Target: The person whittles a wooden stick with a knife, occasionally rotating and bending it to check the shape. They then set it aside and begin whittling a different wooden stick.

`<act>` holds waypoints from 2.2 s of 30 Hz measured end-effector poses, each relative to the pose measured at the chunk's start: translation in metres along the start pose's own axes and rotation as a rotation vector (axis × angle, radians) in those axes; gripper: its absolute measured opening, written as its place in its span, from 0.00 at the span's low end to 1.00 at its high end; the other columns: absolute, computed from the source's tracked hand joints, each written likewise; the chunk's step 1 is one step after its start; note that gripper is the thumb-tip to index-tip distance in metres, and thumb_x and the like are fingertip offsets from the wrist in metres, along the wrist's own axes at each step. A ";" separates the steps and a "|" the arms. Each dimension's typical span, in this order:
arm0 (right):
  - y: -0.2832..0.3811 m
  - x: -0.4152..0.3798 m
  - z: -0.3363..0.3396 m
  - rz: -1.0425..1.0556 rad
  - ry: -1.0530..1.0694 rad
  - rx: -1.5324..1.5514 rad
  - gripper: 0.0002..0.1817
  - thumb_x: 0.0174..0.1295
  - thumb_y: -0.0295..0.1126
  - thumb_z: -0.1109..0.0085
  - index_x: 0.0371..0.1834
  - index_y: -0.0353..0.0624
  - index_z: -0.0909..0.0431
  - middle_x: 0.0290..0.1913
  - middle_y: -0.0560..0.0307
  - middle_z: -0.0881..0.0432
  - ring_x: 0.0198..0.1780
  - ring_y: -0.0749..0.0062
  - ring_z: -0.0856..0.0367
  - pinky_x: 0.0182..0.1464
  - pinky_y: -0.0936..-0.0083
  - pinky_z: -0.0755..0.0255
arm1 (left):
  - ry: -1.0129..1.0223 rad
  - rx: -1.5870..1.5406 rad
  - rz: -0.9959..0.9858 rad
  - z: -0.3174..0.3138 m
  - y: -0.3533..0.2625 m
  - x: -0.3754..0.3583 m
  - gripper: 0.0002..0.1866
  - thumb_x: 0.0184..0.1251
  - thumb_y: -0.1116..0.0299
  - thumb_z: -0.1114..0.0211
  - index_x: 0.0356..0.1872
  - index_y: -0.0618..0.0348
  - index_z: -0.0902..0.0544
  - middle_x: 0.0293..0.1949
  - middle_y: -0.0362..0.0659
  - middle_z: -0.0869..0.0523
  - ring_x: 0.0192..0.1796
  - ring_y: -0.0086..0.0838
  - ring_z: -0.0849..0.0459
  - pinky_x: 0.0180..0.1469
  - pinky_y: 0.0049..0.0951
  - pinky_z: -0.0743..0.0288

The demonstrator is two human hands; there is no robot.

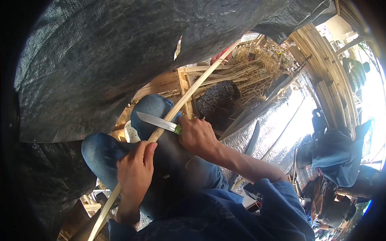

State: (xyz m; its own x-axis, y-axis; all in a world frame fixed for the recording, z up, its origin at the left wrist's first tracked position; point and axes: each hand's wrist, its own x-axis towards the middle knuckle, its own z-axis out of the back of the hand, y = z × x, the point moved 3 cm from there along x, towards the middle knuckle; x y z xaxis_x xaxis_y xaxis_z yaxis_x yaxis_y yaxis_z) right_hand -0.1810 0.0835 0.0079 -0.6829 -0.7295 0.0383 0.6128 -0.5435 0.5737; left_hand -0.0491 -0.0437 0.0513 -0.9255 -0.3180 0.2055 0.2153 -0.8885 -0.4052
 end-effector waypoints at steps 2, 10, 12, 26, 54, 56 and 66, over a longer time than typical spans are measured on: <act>-0.008 -0.001 0.003 -0.060 0.011 -0.056 0.07 0.51 0.23 0.49 0.33 0.33 0.28 0.18 0.39 0.25 0.22 0.41 0.23 0.25 0.55 0.29 | 0.013 -0.019 -0.002 -0.001 0.002 -0.004 0.12 0.69 0.62 0.41 0.27 0.54 0.26 0.19 0.41 0.21 0.19 0.34 0.20 0.19 0.30 0.28; -0.055 -0.004 0.024 -0.117 -0.176 -0.183 0.04 0.52 0.24 0.50 0.27 0.34 0.33 0.17 0.37 0.26 0.22 0.39 0.24 0.26 0.51 0.29 | 0.111 -0.144 0.087 0.022 0.018 -0.074 0.09 0.67 0.65 0.37 0.28 0.56 0.23 0.18 0.42 0.22 0.18 0.36 0.20 0.20 0.31 0.30; -0.061 -0.008 0.030 -0.187 -0.163 -0.195 0.04 0.51 0.24 0.48 0.28 0.34 0.30 0.19 0.36 0.25 0.25 0.39 0.22 0.29 0.52 0.28 | 0.141 -0.113 0.194 0.030 0.025 -0.100 0.10 0.66 0.65 0.37 0.30 0.60 0.21 0.22 0.47 0.17 0.20 0.43 0.20 0.23 0.36 0.32; -0.013 -0.007 0.006 -0.141 0.006 -0.020 0.14 0.51 0.25 0.49 0.40 0.32 0.24 0.20 0.37 0.23 0.24 0.44 0.20 0.29 0.57 0.26 | 0.047 -0.172 0.135 0.012 0.006 -0.037 0.10 0.67 0.65 0.38 0.28 0.56 0.23 0.19 0.43 0.21 0.19 0.37 0.20 0.20 0.32 0.30; -0.085 -0.024 0.037 -0.311 -0.213 -0.202 0.07 0.51 0.25 0.48 0.31 0.33 0.24 0.27 0.34 0.21 0.34 0.38 0.20 0.38 0.52 0.26 | 0.269 -0.275 0.233 0.093 0.097 -0.233 0.05 0.67 0.73 0.40 0.37 0.62 0.17 0.23 0.44 0.16 0.21 0.25 0.20 0.21 0.24 0.30; -0.090 -0.028 0.039 -0.324 -0.229 -0.194 0.08 0.51 0.24 0.48 0.32 0.32 0.24 0.27 0.33 0.21 0.34 0.37 0.20 0.39 0.52 0.26 | 0.272 -0.285 0.256 0.094 0.103 -0.237 0.06 0.68 0.73 0.40 0.38 0.62 0.17 0.23 0.44 0.17 0.21 0.24 0.21 0.21 0.24 0.31; -0.112 -0.046 0.039 -0.607 -0.203 -0.099 0.09 0.56 0.24 0.52 0.34 0.31 0.23 0.31 0.31 0.20 0.39 0.38 0.19 0.44 0.52 0.26 | 0.233 -0.512 0.431 0.095 0.116 -0.254 0.06 0.69 0.73 0.42 0.38 0.61 0.18 0.19 0.40 0.21 0.19 0.21 0.26 0.19 0.23 0.36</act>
State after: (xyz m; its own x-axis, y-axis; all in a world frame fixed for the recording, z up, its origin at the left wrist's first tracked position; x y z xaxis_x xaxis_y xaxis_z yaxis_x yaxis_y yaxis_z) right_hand -0.2342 0.1944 -0.0259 -0.9751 -0.1930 -0.1094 0.1216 -0.8773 0.4642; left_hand 0.2407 -0.0974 0.0366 -0.8454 -0.4768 -0.2405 0.4573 -0.4138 -0.7871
